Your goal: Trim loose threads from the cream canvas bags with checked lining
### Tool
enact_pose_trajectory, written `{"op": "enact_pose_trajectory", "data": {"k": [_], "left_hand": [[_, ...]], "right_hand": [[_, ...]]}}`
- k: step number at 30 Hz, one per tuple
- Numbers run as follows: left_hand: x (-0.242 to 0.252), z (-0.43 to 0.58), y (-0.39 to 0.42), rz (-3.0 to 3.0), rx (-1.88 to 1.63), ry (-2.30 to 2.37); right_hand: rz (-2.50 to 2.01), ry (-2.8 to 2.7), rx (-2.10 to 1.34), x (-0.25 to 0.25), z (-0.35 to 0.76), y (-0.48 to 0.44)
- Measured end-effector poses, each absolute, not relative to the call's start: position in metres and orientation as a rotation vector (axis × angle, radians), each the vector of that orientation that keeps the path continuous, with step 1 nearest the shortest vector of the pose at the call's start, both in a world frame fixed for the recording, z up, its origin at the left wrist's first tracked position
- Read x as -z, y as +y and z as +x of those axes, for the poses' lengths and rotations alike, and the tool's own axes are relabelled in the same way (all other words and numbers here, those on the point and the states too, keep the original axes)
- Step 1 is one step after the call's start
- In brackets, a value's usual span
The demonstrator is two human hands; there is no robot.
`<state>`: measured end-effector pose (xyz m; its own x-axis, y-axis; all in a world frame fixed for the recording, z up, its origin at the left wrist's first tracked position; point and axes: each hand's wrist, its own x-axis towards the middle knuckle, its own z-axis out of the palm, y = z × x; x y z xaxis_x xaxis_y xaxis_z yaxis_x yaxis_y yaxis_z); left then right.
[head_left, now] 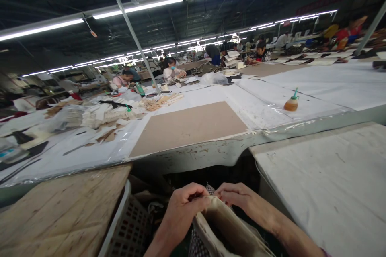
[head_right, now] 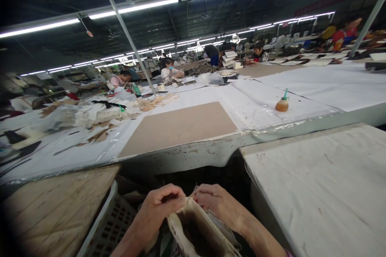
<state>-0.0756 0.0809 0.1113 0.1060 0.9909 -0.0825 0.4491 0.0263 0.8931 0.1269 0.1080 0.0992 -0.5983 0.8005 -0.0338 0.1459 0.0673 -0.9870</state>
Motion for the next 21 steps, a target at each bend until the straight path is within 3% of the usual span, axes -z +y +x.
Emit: {"op": "enact_pose_trajectory", "data": {"k": [4, 9, 13, 21], "left_hand": [[-0.108, -0.081, 0.075, 1.514, -0.825, 1.472], [-0.097, -0.078, 0.05, 1.364, -0.97, 1.724], [-0.094, -0.07, 0.042, 1.127, -1.023, 1.706], [-0.16, -0.098, 0.086, 1.489, -0.706, 1.393]], "right_hand": [[-0.86, -1.872, -1.574, -0.094, 0.123, 0.112], [-1.013, -2.291, -0.952, -0.089, 0.097, 0.115], [-1.223, -2.288, -0.741, -0.09, 0.084, 0.114], [-1.501, -2.204, -0.551, -0.131, 0.097, 0.114]]}}
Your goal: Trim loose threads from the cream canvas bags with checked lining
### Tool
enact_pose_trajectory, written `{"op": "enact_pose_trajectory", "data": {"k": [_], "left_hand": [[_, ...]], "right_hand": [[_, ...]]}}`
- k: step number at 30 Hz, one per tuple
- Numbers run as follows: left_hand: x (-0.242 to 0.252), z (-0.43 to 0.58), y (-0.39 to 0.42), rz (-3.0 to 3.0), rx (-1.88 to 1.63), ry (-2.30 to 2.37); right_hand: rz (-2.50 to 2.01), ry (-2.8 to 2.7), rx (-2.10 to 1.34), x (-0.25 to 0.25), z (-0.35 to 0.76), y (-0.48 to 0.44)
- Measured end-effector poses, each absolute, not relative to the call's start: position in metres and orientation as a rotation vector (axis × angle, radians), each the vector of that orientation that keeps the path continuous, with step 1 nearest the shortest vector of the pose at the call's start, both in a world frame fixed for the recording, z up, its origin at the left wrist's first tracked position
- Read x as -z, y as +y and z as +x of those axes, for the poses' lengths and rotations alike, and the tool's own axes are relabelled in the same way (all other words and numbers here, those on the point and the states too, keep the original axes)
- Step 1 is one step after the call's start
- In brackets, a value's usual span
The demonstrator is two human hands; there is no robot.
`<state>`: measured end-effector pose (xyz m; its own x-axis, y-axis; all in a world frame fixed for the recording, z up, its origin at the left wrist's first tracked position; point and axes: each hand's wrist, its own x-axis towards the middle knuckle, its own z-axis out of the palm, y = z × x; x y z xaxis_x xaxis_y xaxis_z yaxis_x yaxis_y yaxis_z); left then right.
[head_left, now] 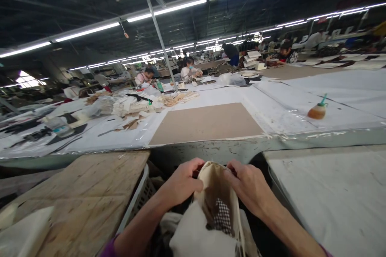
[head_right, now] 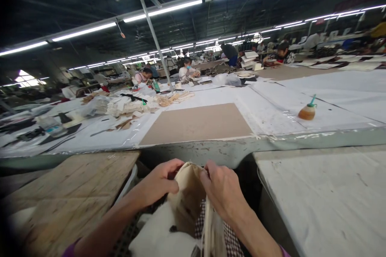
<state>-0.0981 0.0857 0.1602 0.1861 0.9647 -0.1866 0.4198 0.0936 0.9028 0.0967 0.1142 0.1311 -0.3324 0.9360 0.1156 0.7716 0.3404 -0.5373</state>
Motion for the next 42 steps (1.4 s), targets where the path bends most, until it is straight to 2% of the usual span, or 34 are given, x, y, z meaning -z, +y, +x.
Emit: {"op": "enact_pose_trajectory", "data": {"k": [5, 12, 18, 27, 30, 36, 42], "left_hand": [[-0.18, -0.093, 0.085, 1.717, -0.334, 1.355], [-0.136, -0.051, 0.077, 2.058, -0.181, 1.476], [-0.117, -0.025, 0.084, 2.206, -0.192, 1.49], [-0.116, -0.023, 0.088, 2.162, -0.196, 1.434], [-0.118, -0.027, 0.085, 2.073, -0.247, 1.426], [-0.117, -0.051, 0.077, 1.507, -0.402, 1.243], [-0.13, -0.06, 0.051, 1.344, -0.611, 1.156]], "right_hand": [[-1.539, -2.193, -0.707, -0.134, 0.118, 0.089], [-1.487, -2.154, -0.784, -0.076, 0.152, 0.073], [-1.166, -2.105, -0.56, -0.075, 0.177, 0.086], [-1.028, -2.395, -0.405, -0.088, 0.173, 0.111], [-0.944, -2.386, -0.493, -0.087, 0.169, 0.115], [-0.848, -2.072, -0.941, -0.079, 0.157, 0.115], [-0.959, -1.944, -0.891, -0.067, 0.143, 0.109]]}}
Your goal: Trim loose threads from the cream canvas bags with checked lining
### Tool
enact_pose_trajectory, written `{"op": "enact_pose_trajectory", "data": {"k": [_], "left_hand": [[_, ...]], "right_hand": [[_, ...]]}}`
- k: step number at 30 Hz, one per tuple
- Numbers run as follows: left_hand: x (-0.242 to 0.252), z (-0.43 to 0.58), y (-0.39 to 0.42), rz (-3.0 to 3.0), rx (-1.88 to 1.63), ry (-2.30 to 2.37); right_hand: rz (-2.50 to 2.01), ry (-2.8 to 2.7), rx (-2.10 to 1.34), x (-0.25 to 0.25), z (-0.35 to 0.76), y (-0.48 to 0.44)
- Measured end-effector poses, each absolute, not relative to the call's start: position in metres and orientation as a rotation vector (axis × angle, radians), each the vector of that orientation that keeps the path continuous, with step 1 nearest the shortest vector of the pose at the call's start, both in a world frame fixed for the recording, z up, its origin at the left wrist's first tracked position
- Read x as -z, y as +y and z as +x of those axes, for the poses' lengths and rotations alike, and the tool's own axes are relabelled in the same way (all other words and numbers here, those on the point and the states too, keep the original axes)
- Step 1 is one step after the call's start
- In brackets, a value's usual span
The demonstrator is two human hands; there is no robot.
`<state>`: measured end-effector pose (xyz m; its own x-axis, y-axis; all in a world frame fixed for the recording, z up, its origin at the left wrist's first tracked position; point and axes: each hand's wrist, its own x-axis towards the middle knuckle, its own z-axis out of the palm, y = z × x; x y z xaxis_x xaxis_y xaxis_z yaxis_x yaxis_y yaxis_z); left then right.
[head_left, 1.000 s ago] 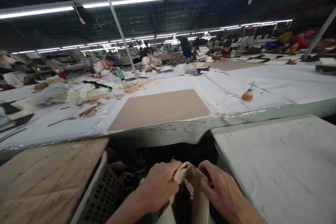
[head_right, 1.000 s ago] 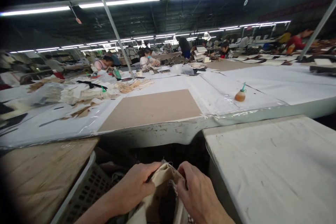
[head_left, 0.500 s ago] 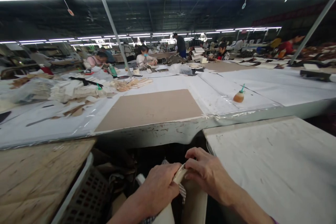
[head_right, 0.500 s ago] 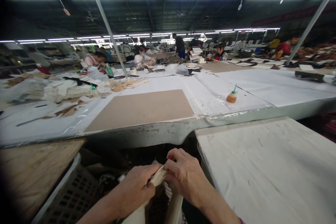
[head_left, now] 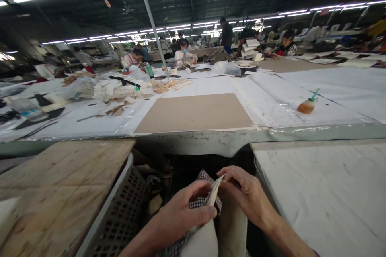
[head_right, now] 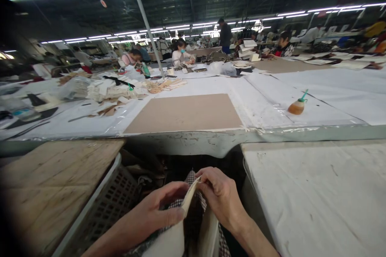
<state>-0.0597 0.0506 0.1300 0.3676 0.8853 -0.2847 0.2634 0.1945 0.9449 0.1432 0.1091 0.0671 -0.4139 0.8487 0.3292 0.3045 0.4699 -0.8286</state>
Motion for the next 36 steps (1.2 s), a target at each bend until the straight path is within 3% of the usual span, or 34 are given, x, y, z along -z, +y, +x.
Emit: {"op": "enact_pose_trajectory", "data": {"k": [5, 12, 18, 23, 26, 30, 36], "left_hand": [[-0.144, -0.048, 0.026, 1.487, -0.454, 1.639], [-0.117, -0.053, 0.011, 1.708, -0.028, 2.094], [-0.118, -0.074, 0.017, 1.689, -0.349, 2.044], [-0.178, -0.088, 0.019, 1.822, -0.443, 1.97], [-0.201, -0.091, 0.016, 1.946, -0.313, 1.978], [-0.179, -0.088, 0.019, 1.782, -0.129, 1.875], [-0.139, -0.081, 0.03, 1.776, -0.299, 1.836]], "right_hand": [[-1.183, -2.048, -0.68, -0.077, 0.129, 0.105], [-1.39, -2.122, -0.475, -0.083, 0.109, 0.101], [-1.422, -2.123, -0.437, -0.092, 0.101, 0.099], [-1.355, -1.964, -0.675, -0.127, 0.109, 0.098], [-1.281, -1.859, -0.894, -0.132, 0.112, 0.091], [-1.376, -1.935, -1.014, -0.103, 0.119, 0.081], [-1.216, -1.928, -1.041, -0.082, 0.139, 0.077]]}}
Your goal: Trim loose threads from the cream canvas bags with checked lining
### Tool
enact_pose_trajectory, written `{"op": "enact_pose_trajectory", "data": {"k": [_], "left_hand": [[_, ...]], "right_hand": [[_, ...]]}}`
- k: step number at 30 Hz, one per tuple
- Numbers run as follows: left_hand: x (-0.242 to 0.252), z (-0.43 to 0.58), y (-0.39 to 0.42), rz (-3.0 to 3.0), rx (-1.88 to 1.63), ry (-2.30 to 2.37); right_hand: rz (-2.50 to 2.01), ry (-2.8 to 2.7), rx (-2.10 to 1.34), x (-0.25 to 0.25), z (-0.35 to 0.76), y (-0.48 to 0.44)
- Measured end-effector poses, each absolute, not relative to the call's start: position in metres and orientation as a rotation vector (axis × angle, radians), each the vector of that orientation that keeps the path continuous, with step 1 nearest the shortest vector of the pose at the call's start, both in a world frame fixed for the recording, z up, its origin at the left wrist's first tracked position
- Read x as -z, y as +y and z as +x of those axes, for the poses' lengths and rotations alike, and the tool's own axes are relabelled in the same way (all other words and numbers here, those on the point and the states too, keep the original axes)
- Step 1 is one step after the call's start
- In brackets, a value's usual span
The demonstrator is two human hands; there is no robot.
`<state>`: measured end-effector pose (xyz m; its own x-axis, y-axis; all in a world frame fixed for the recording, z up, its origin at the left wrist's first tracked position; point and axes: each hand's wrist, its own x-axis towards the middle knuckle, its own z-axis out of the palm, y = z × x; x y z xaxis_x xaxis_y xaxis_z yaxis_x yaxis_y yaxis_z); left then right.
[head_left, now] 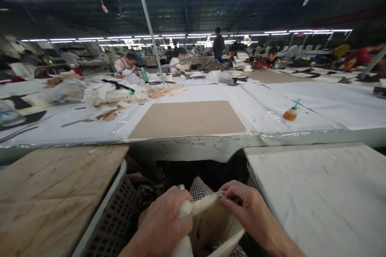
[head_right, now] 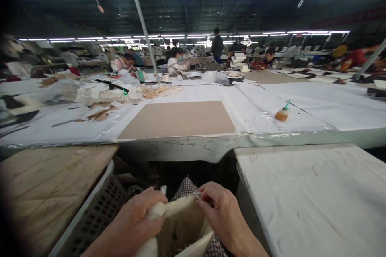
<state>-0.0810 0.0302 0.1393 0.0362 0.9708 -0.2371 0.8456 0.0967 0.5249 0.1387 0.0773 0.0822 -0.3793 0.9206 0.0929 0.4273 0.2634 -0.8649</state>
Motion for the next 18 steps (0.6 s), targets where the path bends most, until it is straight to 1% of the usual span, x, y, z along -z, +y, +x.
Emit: {"op": "enact_pose_trajectory", "data": {"k": [5, 9, 18], "left_hand": [[-0.144, -0.08, 0.034, 1.768, -0.138, 1.859], [-0.144, -0.081, 0.036, 1.798, -0.115, 1.887], [-0.144, -0.079, 0.033, 1.792, -0.086, 1.838]], "right_hand": [[-1.076, -1.964, -1.108, -0.091, 0.148, 0.075], [-1.028, -1.932, -1.147, -0.088, 0.149, 0.072], [-1.144, -1.801, -0.993, -0.067, 0.142, 0.068]]}}
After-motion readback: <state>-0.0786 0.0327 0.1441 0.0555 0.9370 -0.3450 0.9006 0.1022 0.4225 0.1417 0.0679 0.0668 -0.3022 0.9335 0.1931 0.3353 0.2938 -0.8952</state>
